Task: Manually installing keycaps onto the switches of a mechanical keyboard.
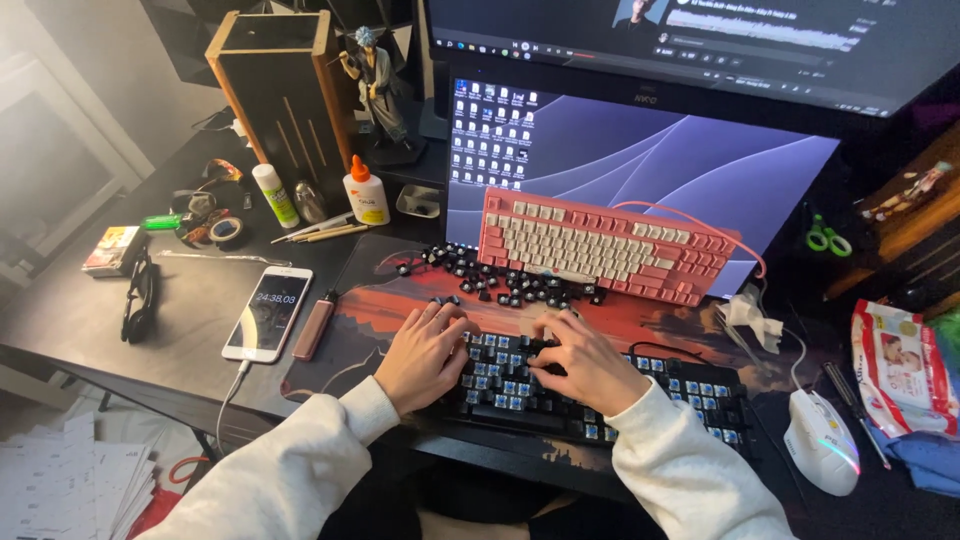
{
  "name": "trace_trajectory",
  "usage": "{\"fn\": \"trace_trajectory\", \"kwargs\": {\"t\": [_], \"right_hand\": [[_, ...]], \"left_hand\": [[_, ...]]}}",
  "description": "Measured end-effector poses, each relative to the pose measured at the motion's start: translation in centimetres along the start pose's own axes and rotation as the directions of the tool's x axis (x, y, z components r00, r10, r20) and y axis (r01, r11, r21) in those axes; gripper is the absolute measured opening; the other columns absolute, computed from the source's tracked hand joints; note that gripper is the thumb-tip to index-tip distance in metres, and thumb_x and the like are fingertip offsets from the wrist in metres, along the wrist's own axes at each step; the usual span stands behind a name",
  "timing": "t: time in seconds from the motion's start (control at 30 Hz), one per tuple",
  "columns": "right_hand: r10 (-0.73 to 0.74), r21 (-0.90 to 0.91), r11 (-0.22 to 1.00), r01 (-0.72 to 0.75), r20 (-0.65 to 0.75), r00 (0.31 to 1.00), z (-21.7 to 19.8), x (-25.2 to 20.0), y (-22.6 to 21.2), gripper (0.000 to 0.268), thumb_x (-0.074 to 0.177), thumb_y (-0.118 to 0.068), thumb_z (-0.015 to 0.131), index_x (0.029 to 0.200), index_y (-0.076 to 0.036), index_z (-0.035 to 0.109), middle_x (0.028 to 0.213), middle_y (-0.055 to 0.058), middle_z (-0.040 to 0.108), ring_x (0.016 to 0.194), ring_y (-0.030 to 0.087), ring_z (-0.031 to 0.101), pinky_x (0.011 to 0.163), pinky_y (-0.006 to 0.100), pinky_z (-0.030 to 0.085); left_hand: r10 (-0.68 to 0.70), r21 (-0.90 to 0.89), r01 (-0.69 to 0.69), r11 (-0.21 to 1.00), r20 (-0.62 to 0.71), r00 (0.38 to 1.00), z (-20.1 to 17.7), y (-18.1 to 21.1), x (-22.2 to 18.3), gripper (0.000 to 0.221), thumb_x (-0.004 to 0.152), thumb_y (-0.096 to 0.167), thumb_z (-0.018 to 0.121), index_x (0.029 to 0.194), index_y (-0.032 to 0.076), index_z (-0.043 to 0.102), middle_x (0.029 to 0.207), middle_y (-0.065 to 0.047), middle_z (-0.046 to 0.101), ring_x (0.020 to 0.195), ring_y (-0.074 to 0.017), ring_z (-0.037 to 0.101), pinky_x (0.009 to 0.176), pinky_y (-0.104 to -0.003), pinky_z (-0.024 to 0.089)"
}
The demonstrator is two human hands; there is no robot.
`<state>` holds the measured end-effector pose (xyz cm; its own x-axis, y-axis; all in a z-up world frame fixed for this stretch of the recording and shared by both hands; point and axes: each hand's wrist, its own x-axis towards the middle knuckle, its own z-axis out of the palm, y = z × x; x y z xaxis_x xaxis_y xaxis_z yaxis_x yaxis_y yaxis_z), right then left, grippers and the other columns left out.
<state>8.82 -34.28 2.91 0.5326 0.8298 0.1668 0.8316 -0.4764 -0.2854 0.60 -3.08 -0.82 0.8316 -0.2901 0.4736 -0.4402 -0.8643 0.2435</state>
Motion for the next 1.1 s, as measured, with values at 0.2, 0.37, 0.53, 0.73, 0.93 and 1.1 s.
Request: {"fn": "trace_trajectory", "kwargs": {"t": [0.2,0.37,0.53,0.73,0.93,1.1], "right_hand": [[0.078,0.17,0.982,-0.083,0.037,0.996,4.8,5.6,6.5,0.027,0.115,-0.038,0.075,0.113,-0.013,0.087,0.125,0.008,0.08,0.122,0.034,0.077,0.106,0.051,0.067],[0.021,0.119,0.993,-0.024,0.024,0.999,3.4,12.1,3.2,0.027,0.11,-0.01,0.08,0.136,-0.011,0.083,0.136,0.011,0.083,0.121,0.037,0.082,0.105,0.05,0.068],[-0.027,-0.018,0.999,0.027,0.035,0.999,4.5,14.6,3.8,0.024,0.11,-0.008,0.082,0.133,-0.009,0.087,0.124,0.009,0.082,0.117,0.034,0.083,0.102,0.046,0.068],[0.102,0.357,0.93,-0.088,-0.023,0.994,2.5,11.9,2.6,0.024,0.108,-0.021,0.092,0.129,-0.011,0.088,0.113,0.009,0.091,0.113,0.031,0.085,0.103,0.045,0.068],[0.113,0.513,0.856,-0.066,-0.061,0.992,3.7,8.2,2.6,0.025,0.098,-0.019,0.096,0.121,-0.014,0.085,0.103,0.006,0.095,0.099,0.022,0.089,0.091,0.038,0.07],[0.048,0.393,0.92,0.0,-0.111,0.993,2.9,5.4,2.1,0.014,0.099,-0.014,0.093,0.108,-0.01,0.083,0.11,0.01,0.091,0.099,0.028,0.085,0.092,0.043,0.069]], "left_hand": [[-0.049,-0.018,0.05,0.999,0.036,0.998,1.9,-1.7,0.0,0.016,0.105,0.016,0.069,0.116,0.014,0.081,0.113,-0.007,0.072,0.099,-0.0294,0.063,0.086,-0.043,0.049],[-0.082,-0.047,0.089,0.995,0.124,0.989,2.1,-2.1,-0.2,0.019,0.107,0.014,0.066,0.119,0.017,0.081,0.113,-0.005,0.072,0.101,-0.0278,0.063,0.087,-0.042,0.048],[-0.101,-0.042,0.108,0.993,0.151,0.983,1.8,-2.6,-0.6,0.021,0.106,0.013,0.068,0.121,0.017,0.081,0.113,-0.005,0.071,0.103,-0.0296,0.065,0.088,-0.042,0.05],[-0.139,-0.062,0.146,0.987,0.103,0.985,1.2,-2.9,-0.8,0.02,0.106,0.01,0.07,0.121,0.017,0.08,0.113,-0.006,0.074,0.105,-0.0306,0.068,0.088,-0.041,0.052],[-0.048,-0.092,0.055,0.994,0.073,0.996,0.3,-1.8,-0.6,0.015,0.105,0.008,0.069,0.116,0.015,0.077,0.102,-0.006,0.068,0.1,-0.0322,0.067,0.085,-0.041,0.051],[0.056,-0.129,-0.047,0.991,0.069,0.996,-0.7,-0.4,-0.3,0.014,0.105,0.007,0.069,0.115,0.014,0.076,0.106,-0.007,0.07,0.105,-0.0334,0.068,0.087,-0.041,0.055]]}}
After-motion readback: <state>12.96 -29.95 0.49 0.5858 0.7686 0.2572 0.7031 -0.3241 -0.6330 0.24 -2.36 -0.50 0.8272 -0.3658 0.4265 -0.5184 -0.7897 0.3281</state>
